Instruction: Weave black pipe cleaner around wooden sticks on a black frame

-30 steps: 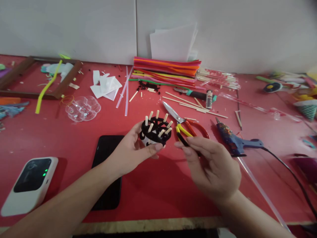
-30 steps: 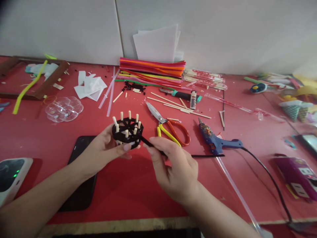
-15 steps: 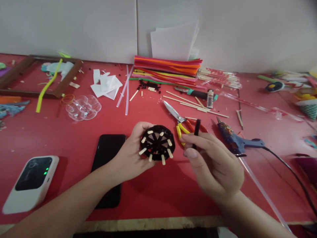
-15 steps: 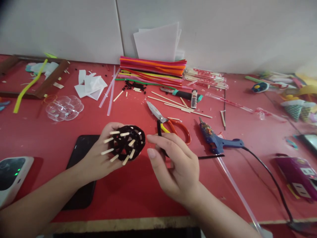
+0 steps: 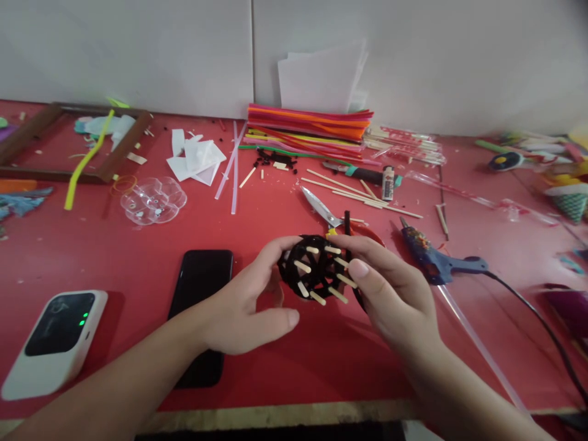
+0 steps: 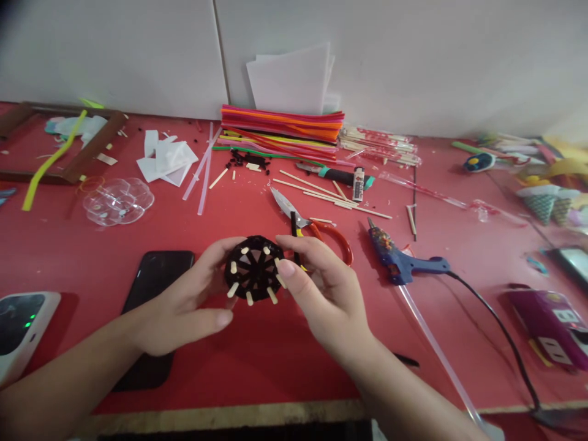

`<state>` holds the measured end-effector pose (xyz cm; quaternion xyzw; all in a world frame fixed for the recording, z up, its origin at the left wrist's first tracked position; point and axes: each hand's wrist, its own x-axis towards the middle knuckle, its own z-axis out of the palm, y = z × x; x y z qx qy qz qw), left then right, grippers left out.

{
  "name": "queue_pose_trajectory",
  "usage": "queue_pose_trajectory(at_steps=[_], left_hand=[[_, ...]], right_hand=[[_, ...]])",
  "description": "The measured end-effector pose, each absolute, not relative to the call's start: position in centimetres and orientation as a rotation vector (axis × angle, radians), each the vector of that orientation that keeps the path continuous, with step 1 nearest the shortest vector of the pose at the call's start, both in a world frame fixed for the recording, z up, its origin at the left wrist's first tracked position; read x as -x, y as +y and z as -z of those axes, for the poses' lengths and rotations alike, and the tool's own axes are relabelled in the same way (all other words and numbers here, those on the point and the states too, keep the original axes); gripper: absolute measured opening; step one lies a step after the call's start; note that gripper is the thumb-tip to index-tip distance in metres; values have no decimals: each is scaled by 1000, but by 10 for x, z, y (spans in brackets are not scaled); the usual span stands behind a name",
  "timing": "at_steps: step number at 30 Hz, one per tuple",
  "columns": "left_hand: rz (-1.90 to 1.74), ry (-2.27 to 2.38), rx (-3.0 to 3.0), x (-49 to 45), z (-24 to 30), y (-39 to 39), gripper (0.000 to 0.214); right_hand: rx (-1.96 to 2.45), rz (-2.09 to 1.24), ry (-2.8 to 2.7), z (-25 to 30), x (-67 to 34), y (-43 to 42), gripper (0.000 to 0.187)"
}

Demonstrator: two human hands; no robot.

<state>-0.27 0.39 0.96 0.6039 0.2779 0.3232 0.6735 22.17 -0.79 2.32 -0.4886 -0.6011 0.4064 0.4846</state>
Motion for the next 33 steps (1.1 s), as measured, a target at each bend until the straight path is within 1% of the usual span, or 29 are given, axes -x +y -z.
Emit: queue_pose_trajectory(at_steps=[5, 10, 14, 17, 23, 33], left_hand=[[-729, 575, -1247, 7, -4, 4, 67], [-814, 536, -1221, 4, 3, 3, 51], [-781, 571, -1249, 5, 1, 3, 57], [-757, 601, -1276, 6, -3, 3, 62], [-772, 620, -1340, 6, -4, 3, 57], [-805, 579, -1311, 4, -4, 3, 53]], right_hand=[[1100, -1037, -1455, -20, -223, -8, 23], [1085, -1064, -1452, -27, -221, -10, 19], [1112, -1025, -1481, -33, -218, -10, 15], [1123, -989, -1510, -35, -219, -11, 15], [1133, -836, -1635, -31, -222, -15, 20], [1113, -821, -1661, -29, -222, -16, 25]])
